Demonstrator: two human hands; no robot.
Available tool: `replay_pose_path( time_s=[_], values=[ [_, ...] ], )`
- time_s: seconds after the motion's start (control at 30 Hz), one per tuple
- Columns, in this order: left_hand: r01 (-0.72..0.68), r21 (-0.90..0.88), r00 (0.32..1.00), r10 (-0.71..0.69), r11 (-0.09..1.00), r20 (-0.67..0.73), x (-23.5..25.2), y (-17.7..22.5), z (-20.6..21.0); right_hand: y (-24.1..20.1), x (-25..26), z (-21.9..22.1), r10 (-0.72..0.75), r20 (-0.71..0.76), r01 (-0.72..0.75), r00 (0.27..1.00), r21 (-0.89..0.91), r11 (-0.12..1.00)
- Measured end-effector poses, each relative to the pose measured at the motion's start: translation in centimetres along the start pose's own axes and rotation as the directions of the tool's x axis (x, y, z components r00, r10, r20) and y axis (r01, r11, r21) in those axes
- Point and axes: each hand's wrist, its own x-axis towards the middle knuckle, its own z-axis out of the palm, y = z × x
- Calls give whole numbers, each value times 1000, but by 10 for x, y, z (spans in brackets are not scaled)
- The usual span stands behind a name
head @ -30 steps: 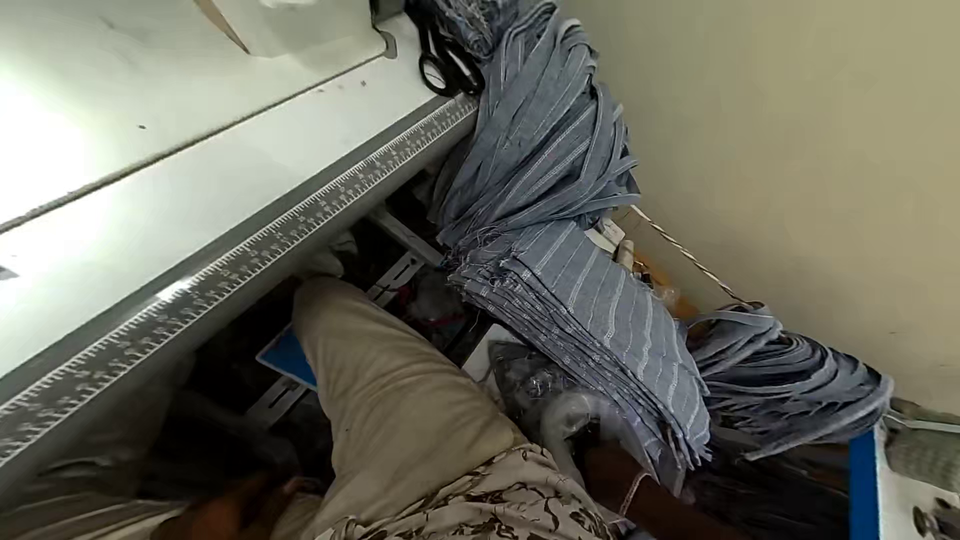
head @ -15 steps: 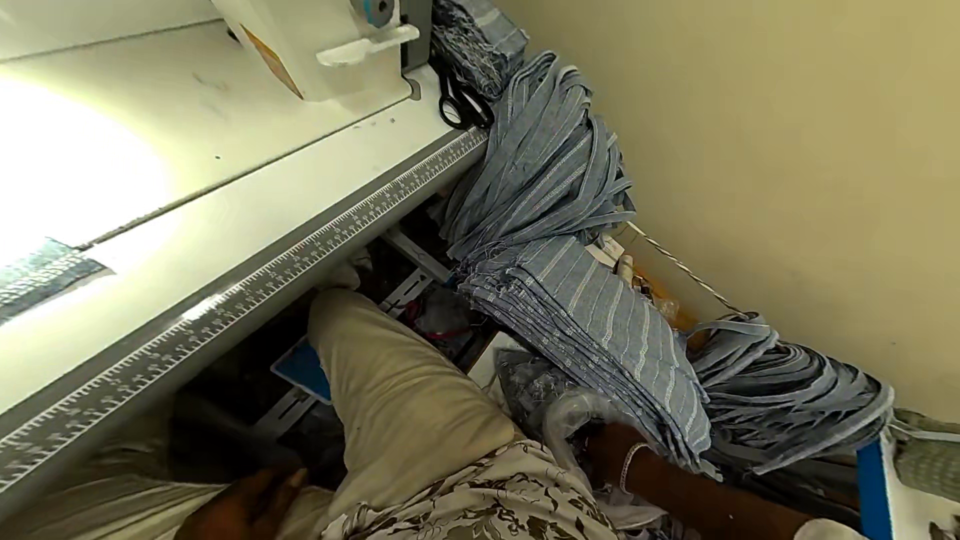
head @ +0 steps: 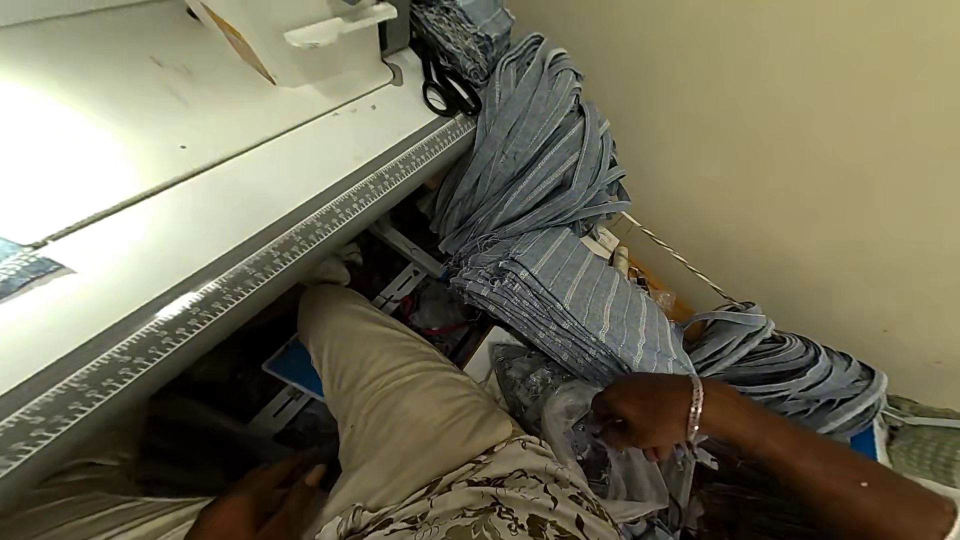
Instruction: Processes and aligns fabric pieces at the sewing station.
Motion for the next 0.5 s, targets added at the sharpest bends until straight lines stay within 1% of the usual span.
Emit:
replay_pose_path(
  time_s=[0.07,0.13,0.17,0.2,0.23,0.27,0.3,0.37,0.4,0.43,0.5],
  values=[
    [-146,4,987,146,989,-65,1,32,0,-11,-5,-12,-17,55,19,998,-32,999],
    [-273,31,954,275,961,-122,7,63,3,-13,1,-17,35,58,-28,998,-122,992],
    [-321,39,938,324,946,-125,9,78,4,-14,3,-17,39,56,-31,998,-141,989],
    [-365,27,924,366,930,-111,9,93,6,-17,0,-18,-1,71,10,998,-125,992],
    [-408,6,910,407,913,-76,8,109,8,-22,-5,-20,-82,87,90,993,-92,992],
    [-447,-9,894,447,894,-17,7,126,10,-30,-11,-23,-195,91,200,977,-53,978],
    [-485,-26,872,486,874,53,6,145,12,-39,-14,-26,-325,75,326,943,-10,945],
    [-531,-39,832,530,846,168,8,173,14,-61,-11,-37,-569,-10,568,822,69,820],
    [-531,-40,831,530,846,169,9,179,15,-72,-7,-42,-651,-65,655,756,87,751],
    [-500,-52,850,502,864,160,8,180,12,-81,-2,-47,-709,-130,720,693,87,688],
    [-418,-112,899,428,902,92,2,166,0,-100,11,-53,-770,-246,803,588,69,592]
  ],
)
